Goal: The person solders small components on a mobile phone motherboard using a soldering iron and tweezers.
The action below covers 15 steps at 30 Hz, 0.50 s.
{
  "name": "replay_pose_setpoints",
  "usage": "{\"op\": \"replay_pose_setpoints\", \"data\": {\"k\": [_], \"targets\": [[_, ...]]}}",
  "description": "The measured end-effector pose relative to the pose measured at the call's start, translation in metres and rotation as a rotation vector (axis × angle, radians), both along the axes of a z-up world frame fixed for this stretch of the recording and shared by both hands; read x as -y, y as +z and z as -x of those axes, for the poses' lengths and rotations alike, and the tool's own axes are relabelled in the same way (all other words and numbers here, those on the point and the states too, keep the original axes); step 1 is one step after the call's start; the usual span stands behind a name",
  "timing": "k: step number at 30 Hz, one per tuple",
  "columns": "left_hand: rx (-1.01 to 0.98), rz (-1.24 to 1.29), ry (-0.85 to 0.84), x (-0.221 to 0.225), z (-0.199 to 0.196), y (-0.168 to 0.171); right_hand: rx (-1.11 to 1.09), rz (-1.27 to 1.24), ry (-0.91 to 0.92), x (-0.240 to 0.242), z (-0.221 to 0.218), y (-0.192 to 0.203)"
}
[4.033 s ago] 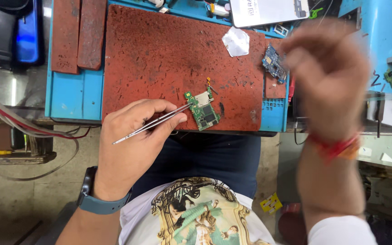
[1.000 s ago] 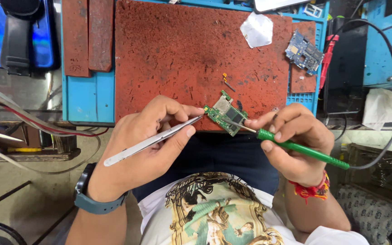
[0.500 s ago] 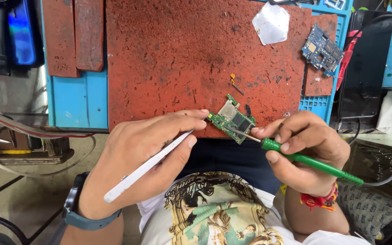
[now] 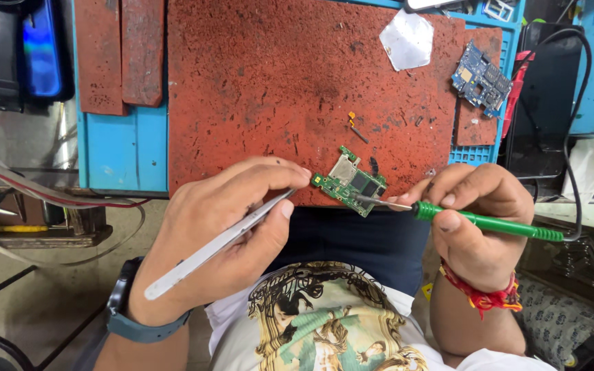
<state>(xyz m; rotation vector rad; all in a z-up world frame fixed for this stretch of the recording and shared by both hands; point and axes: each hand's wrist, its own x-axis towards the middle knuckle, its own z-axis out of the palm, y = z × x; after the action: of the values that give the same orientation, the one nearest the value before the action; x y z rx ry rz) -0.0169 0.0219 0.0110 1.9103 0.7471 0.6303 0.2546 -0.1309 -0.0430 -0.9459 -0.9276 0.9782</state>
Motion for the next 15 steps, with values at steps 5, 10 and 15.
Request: {"op": "replay_pose_setpoints", "data": {"k": [5, 10, 15], "targets": [[0.083, -0.015, 0.023, 0.003, 0.000, 0.000, 0.139, 0.026, -0.044, 0.005, -0.002, -0.001], [0.017, -0.240, 0.090, 0.011, -0.009, -0.009, 0.211, 0.014, 0.000, 0.002, 0.000, 0.006], [-0.091, -0.390, 0.100, 0.013, -0.021, -0.010, 0.300, 0.029, 0.041, -0.002, 0.004, 0.016]]}}
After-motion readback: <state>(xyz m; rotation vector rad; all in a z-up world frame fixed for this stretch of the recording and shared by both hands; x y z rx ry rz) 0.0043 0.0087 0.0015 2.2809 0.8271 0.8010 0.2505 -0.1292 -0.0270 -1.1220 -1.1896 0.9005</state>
